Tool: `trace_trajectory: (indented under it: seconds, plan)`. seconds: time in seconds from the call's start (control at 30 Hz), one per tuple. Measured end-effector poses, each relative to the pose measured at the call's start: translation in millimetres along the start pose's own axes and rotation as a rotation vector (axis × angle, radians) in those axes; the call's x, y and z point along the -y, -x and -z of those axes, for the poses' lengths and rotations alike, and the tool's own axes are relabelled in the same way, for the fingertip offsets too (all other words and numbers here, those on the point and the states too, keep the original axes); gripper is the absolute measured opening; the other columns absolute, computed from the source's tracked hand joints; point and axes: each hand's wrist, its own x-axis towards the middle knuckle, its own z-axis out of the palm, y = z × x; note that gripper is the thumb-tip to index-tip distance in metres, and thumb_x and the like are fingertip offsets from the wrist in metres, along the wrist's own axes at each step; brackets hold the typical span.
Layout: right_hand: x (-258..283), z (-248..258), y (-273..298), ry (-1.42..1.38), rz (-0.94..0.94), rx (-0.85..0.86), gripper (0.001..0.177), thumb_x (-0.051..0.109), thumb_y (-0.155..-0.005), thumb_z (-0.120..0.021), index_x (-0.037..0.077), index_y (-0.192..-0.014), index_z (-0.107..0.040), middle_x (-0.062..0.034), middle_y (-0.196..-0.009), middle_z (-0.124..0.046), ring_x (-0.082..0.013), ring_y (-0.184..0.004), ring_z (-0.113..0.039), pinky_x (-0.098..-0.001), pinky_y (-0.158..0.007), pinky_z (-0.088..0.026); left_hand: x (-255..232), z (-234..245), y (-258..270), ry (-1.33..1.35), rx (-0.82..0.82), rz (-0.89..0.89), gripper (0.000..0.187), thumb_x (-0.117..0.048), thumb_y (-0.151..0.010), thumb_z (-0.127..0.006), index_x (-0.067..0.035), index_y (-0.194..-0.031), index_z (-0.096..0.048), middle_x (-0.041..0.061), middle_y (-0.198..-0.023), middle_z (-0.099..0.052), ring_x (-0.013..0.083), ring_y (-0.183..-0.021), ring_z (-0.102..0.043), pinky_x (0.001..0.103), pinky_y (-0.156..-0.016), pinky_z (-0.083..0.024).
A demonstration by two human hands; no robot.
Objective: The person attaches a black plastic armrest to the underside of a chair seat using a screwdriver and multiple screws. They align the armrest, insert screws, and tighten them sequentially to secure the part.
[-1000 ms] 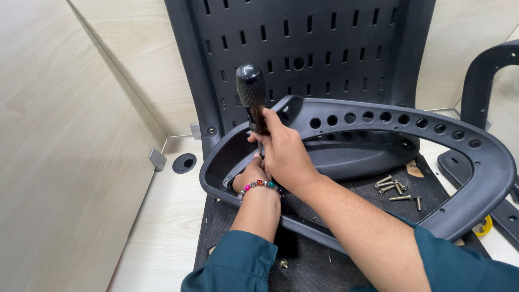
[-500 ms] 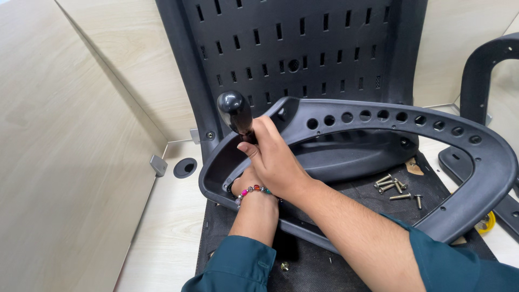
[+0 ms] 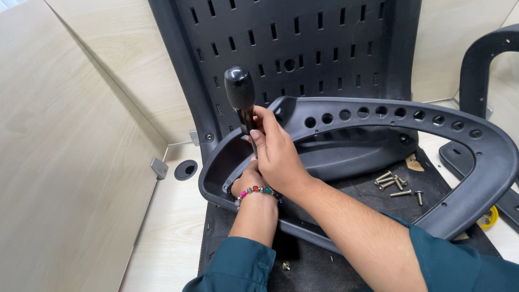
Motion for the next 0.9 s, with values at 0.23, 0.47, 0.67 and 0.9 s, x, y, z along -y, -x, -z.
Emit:
trace_trajectory:
  seconds: [0.23,0.47,0.67,0.9]
  plan:
    - [0.8,2.9,1.7,0.052,-0.008,0.043,0.027,0.022,-0.111,-0.043,0.002,-0.13,-0.044,-0.0132,-0.105,-0.059,-0.0233,-0.096,-0.061,-0.0378,-0.089,-0.051,-4.2,0.3,5.4,-0.005,0.028,0.011,0.024,-0.006,-0.091,-0.069,0.014,-0.104,-0.069,0.023,-0.103,-0.076,0.0275,-0.08,-0.077,0.035,-0.07,-0.066]
    - [0.5,2.0,3.1,0.042,-0.034,0.064,0.038,0.037,-0.109,-0.043,0.004,-0.127,-0.043,-0.01,-0.1,-0.056,-0.0223,-0.094,-0.059,-0.0394,-0.088,-0.05,-8.3,-3.1,14.3,-0.015,0.144,0.042,0.027,-0.009,-0.09,-0.072,0.012,-0.107,-0.069,0.022,-0.108,-0.075,0.0271,-0.087,-0.077,0.034,-0.074,-0.066]
    - [6.3,1.5,3.2,0.078,0.082,0.068,0.034,0.037,-0.11,-0.048,0.004,-0.122,-0.052,-0.0099,-0.111,-0.052,-0.0218,-0.1,-0.058,-0.0381,-0.094,-0.051,-12.9,-8.4,24.0,-0.003,0.068,0.053,0.03,-0.01,-0.091,-0.073,0.013,-0.11,-0.066,0.021,-0.111,-0.074,0.027,-0.09,-0.076,0.034,-0.077,-0.065]
    - [16.2,0.8,7.5,0.102,0.138,0.01,0.035,0.018,-0.098,-0.069,0.005,-0.127,-0.054,-0.0101,-0.108,-0.058,-0.0193,-0.097,-0.064,-0.0344,-0.086,-0.057,-16.9,-9.8,24.8,-0.011,0.044,0.044,0.029,-0.008,-0.09,-0.074,0.014,-0.108,-0.066,0.021,-0.11,-0.075,0.0279,-0.088,-0.076,0.035,-0.076,-0.065]
